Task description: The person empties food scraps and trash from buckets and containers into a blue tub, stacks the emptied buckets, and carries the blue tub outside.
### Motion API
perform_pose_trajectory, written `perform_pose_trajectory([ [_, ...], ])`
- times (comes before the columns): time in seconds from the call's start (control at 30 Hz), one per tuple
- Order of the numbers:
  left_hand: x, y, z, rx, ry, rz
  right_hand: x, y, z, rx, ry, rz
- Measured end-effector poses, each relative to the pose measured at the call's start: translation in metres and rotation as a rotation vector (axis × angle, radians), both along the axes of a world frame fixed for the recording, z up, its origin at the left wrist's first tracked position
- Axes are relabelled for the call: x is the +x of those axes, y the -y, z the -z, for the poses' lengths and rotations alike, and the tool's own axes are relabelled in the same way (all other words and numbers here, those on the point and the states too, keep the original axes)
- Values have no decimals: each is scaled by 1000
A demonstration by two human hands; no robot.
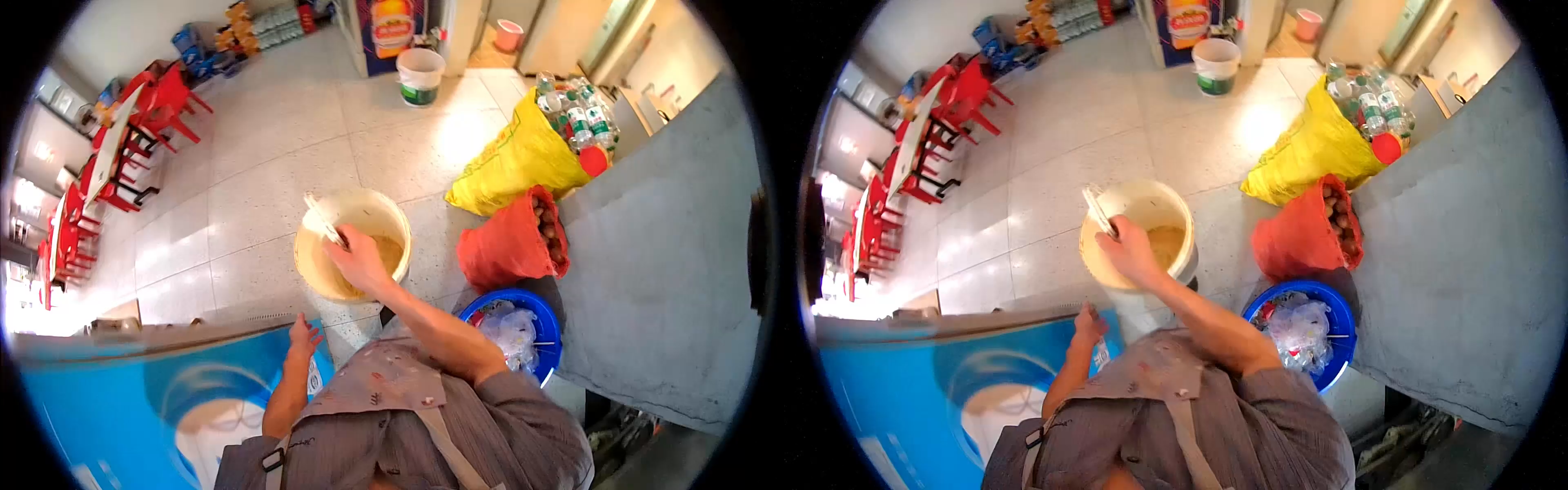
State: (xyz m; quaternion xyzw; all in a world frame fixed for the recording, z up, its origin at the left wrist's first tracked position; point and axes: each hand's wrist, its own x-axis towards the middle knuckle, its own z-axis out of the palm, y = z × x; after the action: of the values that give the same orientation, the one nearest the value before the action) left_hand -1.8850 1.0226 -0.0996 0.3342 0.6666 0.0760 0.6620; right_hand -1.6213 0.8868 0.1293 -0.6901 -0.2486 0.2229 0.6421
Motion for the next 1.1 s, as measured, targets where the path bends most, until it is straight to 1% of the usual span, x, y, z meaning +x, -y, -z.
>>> perform_pose_trajectory([
  [0.03,12,-20,3,13,-27,51,22,-15,4,-92,62,-6],
  [0.1,33,-62,-1,44,15,141,59,-49,7,-166,-10,5],
  [0.13,50,-73,7,61,47,163,80,-61,16,-188,60,-2],
  [0.17,83,-76,-14,163,74,168,98,-75,23,-209,135,-20],
  [0.2,127,-76,-62,273,104,176,112,-85,27,-226,110,-17],
  [0.27,208,-82,-127,534,164,252,145,-111,27,-231,93,-6],
  [0.33,285,-103,-167,556,302,327,182,-135,29,-258,81,0],
  [0.4,361,-128,-189,471,429,431,221,-162,31,-275,87,-2],
  [0.47,432,-155,-199,213,536,424,253,-185,39,-246,39,66],
  [0.5,465,-173,-197,108,608,460,270,-197,42,-244,46,76],
  [0.57,527,-203,-181,57,645,514,309,-222,52,-306,101,96],
  [0.6,548,-218,-176,53,649,518,325,-236,64,-264,108,129],
  [0.63,565,-231,-169,25,640,561,337,-243,60,-268,107,126],
  [0.67,586,-245,-163,5,636,608,355,-248,54,-340,114,78],
  [0.7,610,-258,-158,17,651,615,377,-254,46,-405,132,37],
  [0.73,633,-268,-151,-30,649,611,393,-260,61,-451,212,39],
  [0.77,649,-276,-152,-84,636,607,406,-263,57,-448,209,49],
  [0.8,668,-287,-153,-181,596,593,418,-261,54,-468,212,101],
  [0.83,684,-296,-150,-182,594,603,426,-255,52,-488,217,152],
  [0.9,726,-324,-130,-225,440,545,452,-244,79,-477,271,226],
  [0.93,744,-340,-114,-222,445,555,464,-233,97,-516,266,257],
  [0.97,761,-359,-93,-235,391,542,473,-219,116,-556,262,286],
  [1.0,781,-377,-75,-246,340,526,483,-205,137,-651,257,266],
  [1.03,801,-393,-63,-242,352,529,493,-189,157,-748,254,244],
  [1.1,832,-420,-41,-205,202,574,498,-158,189,-759,87,290],
])
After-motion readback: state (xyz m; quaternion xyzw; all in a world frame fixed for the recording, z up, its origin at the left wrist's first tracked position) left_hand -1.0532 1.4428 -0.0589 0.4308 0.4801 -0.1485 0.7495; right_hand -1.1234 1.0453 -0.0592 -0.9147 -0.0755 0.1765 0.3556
